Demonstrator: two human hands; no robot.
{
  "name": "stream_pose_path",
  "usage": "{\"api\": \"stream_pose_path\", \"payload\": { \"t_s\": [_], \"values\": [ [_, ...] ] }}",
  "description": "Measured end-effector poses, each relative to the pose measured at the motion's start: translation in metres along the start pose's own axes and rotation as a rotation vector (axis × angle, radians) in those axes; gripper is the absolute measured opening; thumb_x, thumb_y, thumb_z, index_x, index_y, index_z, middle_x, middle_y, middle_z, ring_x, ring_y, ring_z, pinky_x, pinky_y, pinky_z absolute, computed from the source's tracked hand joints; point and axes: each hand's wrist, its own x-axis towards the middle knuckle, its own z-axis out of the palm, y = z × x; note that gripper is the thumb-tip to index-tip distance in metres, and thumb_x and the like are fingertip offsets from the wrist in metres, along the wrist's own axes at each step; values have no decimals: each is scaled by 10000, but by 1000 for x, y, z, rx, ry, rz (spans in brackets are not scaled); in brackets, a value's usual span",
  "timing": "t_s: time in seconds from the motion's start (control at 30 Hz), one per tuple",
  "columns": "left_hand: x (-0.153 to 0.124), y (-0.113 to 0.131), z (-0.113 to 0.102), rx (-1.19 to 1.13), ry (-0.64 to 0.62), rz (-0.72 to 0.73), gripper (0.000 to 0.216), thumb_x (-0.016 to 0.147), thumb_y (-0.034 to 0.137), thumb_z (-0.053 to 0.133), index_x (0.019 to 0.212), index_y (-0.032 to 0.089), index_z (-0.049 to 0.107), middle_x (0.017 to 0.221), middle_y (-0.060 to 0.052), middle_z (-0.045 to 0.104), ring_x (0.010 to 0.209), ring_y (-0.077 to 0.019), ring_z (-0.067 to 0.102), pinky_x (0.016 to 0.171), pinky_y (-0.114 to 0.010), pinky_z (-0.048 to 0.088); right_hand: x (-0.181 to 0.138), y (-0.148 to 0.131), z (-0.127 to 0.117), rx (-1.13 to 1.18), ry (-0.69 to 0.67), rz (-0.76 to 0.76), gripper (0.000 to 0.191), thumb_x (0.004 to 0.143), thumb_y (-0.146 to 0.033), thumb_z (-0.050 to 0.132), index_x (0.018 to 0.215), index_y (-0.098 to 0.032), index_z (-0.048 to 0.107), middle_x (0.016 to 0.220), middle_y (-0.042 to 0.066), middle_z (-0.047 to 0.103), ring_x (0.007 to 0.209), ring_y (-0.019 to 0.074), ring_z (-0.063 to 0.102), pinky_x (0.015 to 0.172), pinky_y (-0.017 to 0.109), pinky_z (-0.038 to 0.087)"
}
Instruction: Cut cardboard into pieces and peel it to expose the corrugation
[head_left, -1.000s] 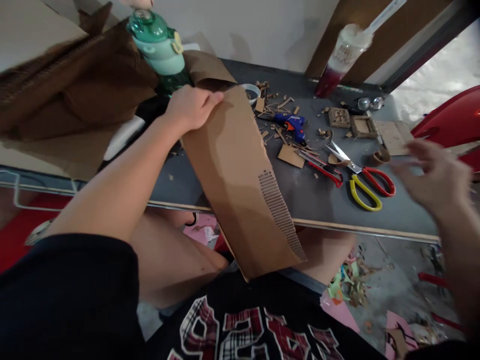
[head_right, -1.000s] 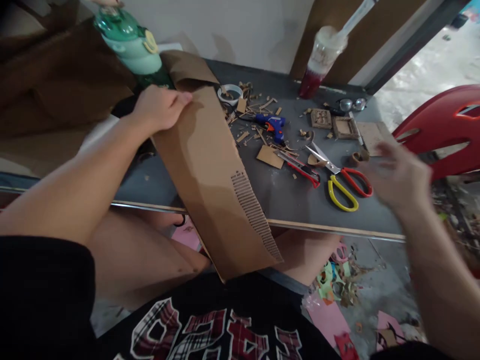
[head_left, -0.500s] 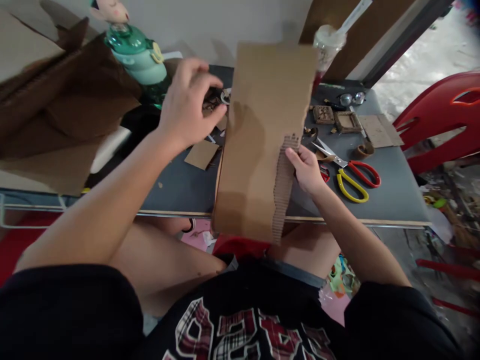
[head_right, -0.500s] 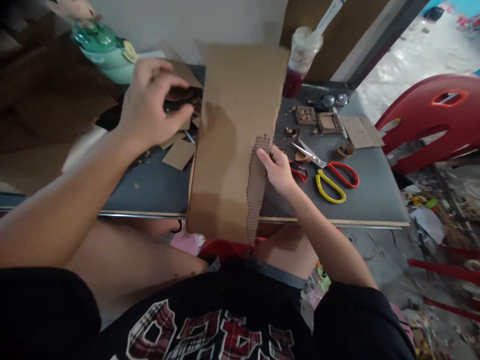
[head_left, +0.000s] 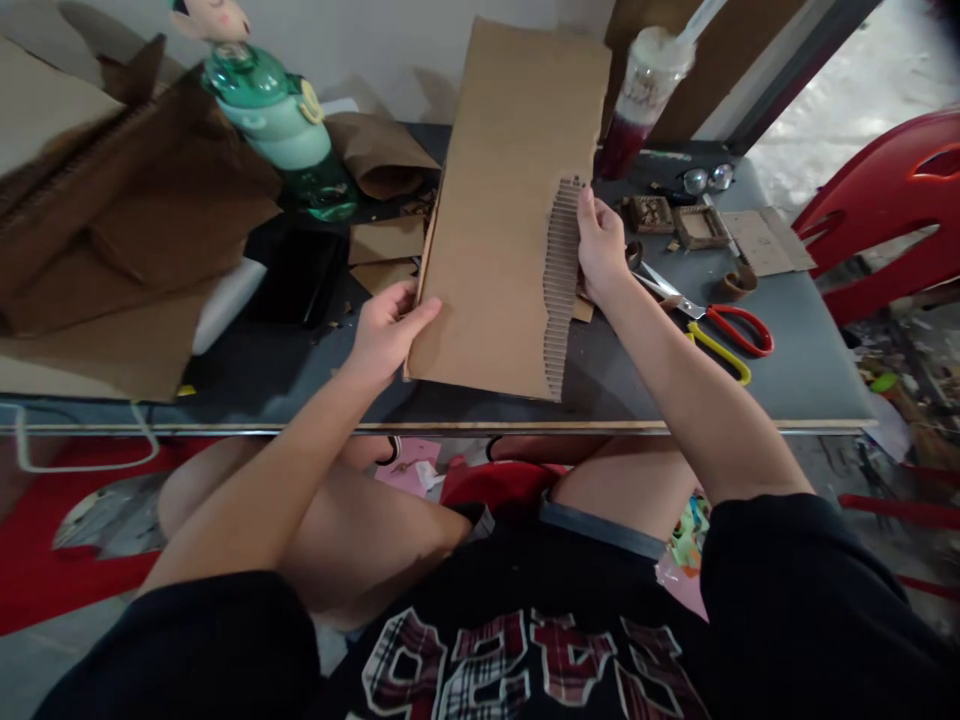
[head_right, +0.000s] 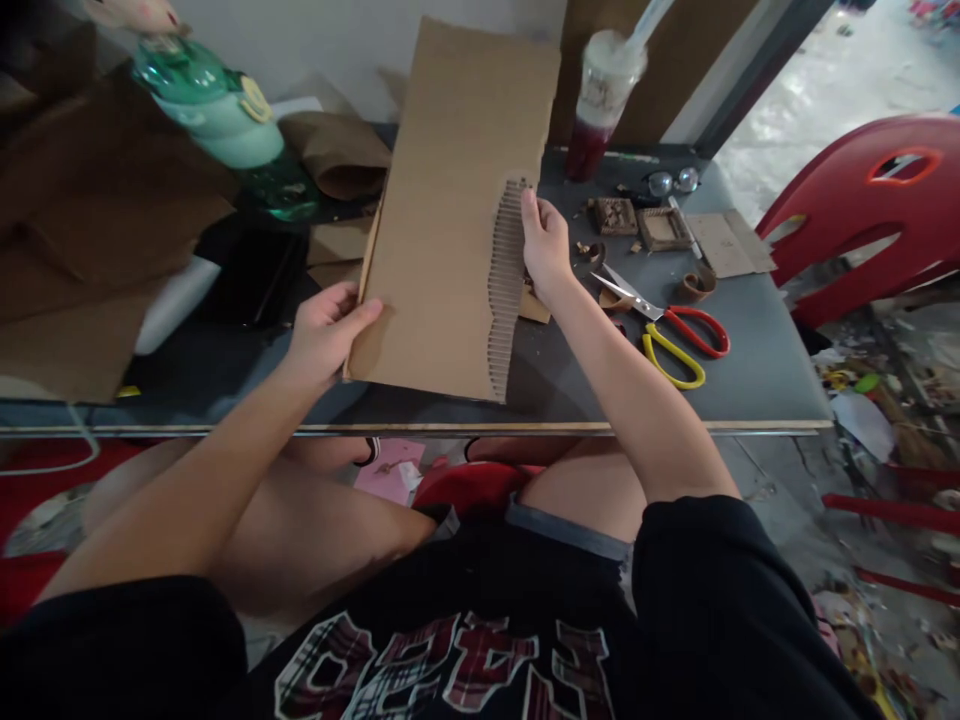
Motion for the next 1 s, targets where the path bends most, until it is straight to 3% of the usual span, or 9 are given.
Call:
{"api": "stream_pose_path", "payload": {
  "t_s": [0.13,0.2,0.27,0.4,0.5,0.63,0.7,0.83,1.0],
  "values": [
    [2,-6,5,-140,85,-40,366,739,486,758,912,203,602,947,-72,709,864,-214,700,814,-343,591,-36,-1,-6,233,-43,214,611,997,-726,286,1282,-237,514,1070,76,693,811,173,714,652,309,577],
    [3,-8,9,-164,112,-26,375,764,515,733,939,212,598,970,-77,707,913,-226,706,827,-347,592,-64,-2,-11,308,-117,241,637,850,-680,656,1296,-255,493,1031,52,710,700,153,682,525,258,525],
    [7,-10,13,-172,140,13,394,801,552,698,983,219,594,1016,-90,708,1001,-253,710,863,-367,593,-91,-5,-15,359,-180,279,730,723,-607,809,1270,-234,500,989,49,719,634,149,659,444,248,478],
    [16,-11,18,-223,131,79,441,835,616,669,1039,233,592,1090,-108,712,1174,-297,676,923,-401,587,-125,-16,-21,492,-468,299,494,765,-579,776,999,-203,556,797,35,704,524,137,633,374,240,414],
    [18,-10,20,-317,16,2,516,783,630,722,1088,233,597,1157,-121,714,1235,-325,650,926,-426,597,-132,-25,-22,514,-462,293,423,804,-563,744,907,-212,532,719,18,686,528,131,636,396,231,420],
    [11,-7,20,-420,-93,-123,547,768,586,772,1143,230,594,1231,-127,708,1182,-338,684,920,-461,610,-136,-27,-34,145,-511,268,365,845,-555,693,797,-208,591,675,20,691,488,137,608,464,274,430],
    [7,-7,17,-427,-113,-163,491,814,564,744,1137,223,601,1204,-131,718,1164,-341,695,921,-477,612,-137,-18,-53,-105,-458,209,378,887,-563,632,751,-211,641,695,41,710,562,173,642,580,322,480],
    [5,-15,8,-403,-84,-193,421,849,532,701,1135,244,588,1195,-117,722,1195,-331,682,928,-483,618,-135,19,-108,-475,57,36,303,857,-475,691,1035,-230,688,1048,142,752,1000,333,681,892,471,497],
    [6,-23,4,-345,53,-85,489,864,619,664,1189,265,572,1284,-109,692,1284,-314,630,983,-459,592,-140,52,-140,-642,18,-41,286,909,-396,630,1139,-232,675,1229,196,704,1177,361,621,1040,502,433]
  ]
}}
